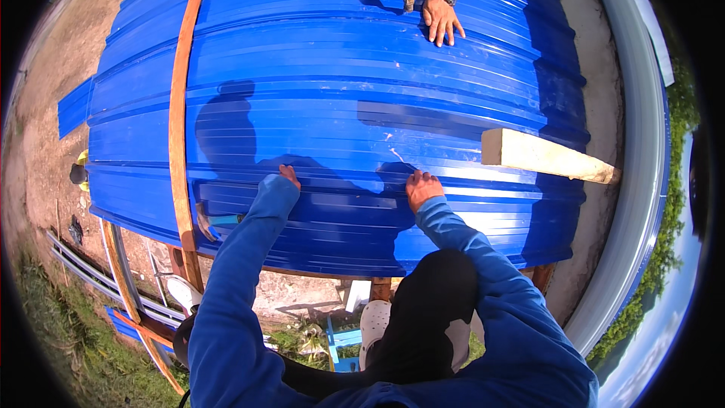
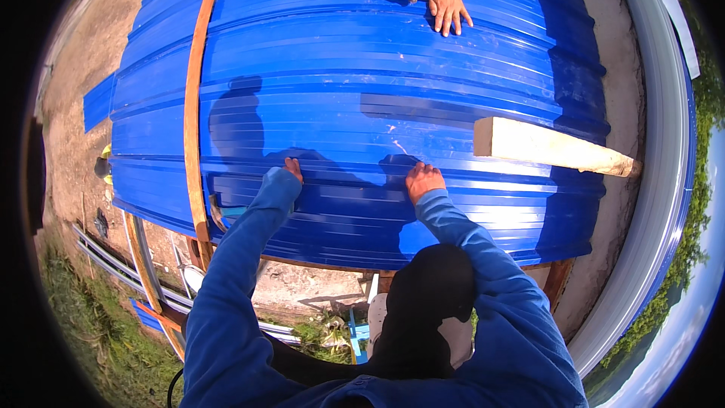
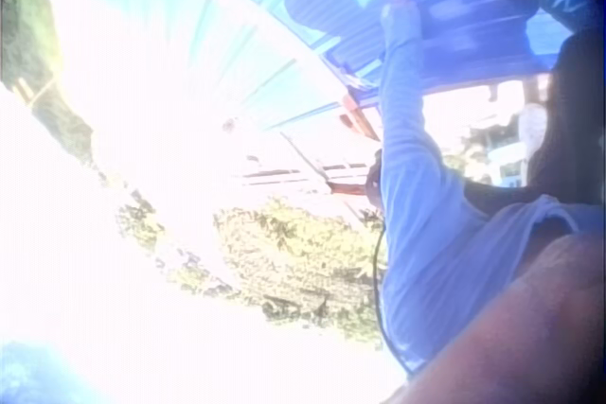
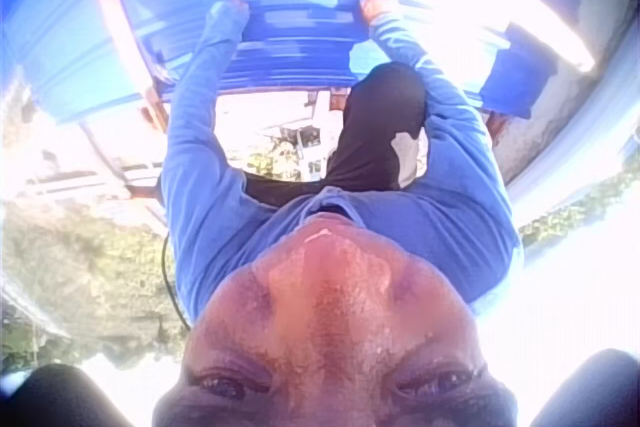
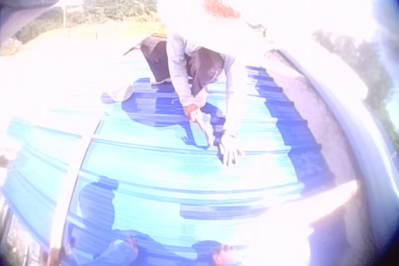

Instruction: The recorder is measuring and nailing blue corrugated roofing sheets onto a wooden frame on a roof.

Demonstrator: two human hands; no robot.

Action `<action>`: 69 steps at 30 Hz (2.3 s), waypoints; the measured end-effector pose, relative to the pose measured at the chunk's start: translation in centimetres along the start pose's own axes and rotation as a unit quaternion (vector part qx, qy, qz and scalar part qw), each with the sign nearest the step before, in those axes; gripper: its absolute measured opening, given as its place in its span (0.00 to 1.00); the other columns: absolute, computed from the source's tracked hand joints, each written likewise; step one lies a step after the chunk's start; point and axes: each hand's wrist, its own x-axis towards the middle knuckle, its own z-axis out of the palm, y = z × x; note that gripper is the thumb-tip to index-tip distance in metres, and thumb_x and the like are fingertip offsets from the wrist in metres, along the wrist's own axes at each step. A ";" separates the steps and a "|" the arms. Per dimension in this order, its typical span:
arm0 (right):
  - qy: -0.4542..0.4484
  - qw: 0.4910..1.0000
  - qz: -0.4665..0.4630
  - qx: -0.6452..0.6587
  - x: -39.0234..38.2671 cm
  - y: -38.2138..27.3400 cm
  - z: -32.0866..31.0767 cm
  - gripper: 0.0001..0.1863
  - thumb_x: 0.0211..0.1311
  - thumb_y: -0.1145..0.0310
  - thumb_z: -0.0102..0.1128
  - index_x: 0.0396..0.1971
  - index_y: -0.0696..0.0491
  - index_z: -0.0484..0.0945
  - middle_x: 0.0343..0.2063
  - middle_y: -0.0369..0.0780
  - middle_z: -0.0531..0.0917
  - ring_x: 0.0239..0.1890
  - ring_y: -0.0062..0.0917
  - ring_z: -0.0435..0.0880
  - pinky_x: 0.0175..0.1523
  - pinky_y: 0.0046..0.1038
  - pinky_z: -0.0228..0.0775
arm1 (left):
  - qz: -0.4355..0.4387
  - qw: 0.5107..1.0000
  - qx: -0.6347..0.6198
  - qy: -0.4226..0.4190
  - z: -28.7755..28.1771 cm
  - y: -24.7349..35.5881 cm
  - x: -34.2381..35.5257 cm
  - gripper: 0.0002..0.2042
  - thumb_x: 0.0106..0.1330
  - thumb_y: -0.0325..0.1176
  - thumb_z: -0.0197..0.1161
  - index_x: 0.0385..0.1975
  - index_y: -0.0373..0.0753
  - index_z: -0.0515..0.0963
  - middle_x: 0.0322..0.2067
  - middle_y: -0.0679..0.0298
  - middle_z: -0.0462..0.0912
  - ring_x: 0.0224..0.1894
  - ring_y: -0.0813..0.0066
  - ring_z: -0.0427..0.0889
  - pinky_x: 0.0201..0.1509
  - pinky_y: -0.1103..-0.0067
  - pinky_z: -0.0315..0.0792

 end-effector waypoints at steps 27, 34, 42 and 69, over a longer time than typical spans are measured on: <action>-0.025 1.000 0.001 -0.007 0.0 -0.2 -0.6 0.14 0.62 0.68 0.48 0.43 0.57 0.78 0.43 0.46 0.78 0.46 0.37 0.81 0.48 0.36 0.74 | -0.008 0.997 0.006 0.083 0.4 -0.2 -0.8 0.26 0.63 0.26 0.52 0.62 0.23 0.63 0.52 0.37 0.76 0.33 0.59 0.85 0.31 0.63 0.76; -0.009 1.000 0.006 -0.016 -0.3 0.7 0.4 0.15 0.63 0.66 0.47 0.42 0.57 0.79 0.42 0.46 0.79 0.45 0.38 0.81 0.47 0.37 0.74 | 0.017 0.999 0.012 0.034 -3.7 0.3 -0.9 0.26 0.62 0.27 0.53 0.61 0.24 0.65 0.54 0.37 0.75 0.32 0.61 0.85 0.31 0.64 0.76; -0.034 0.999 0.007 -0.013 -0.1 0.2 -0.2 0.15 0.63 0.66 0.47 0.44 0.56 0.79 0.43 0.46 0.78 0.46 0.37 0.81 0.48 0.36 0.75 | 0.032 0.999 -0.015 -0.017 -2.6 0.4 -0.6 0.25 0.65 0.25 0.53 0.64 0.32 0.67 0.63 0.40 0.66 0.56 0.42 0.77 0.39 0.54 0.79; -0.060 0.998 -0.005 -0.028 0.7 1.4 -0.2 0.22 0.49 0.62 0.69 0.46 0.49 0.77 0.44 0.43 0.79 0.48 0.40 0.81 0.49 0.40 0.75 | -0.160 0.892 -0.409 0.108 -4.9 0.4 -1.2 0.08 0.63 0.38 0.57 0.31 0.51 0.85 0.36 0.65 0.85 0.41 0.61 0.84 0.38 0.66 0.78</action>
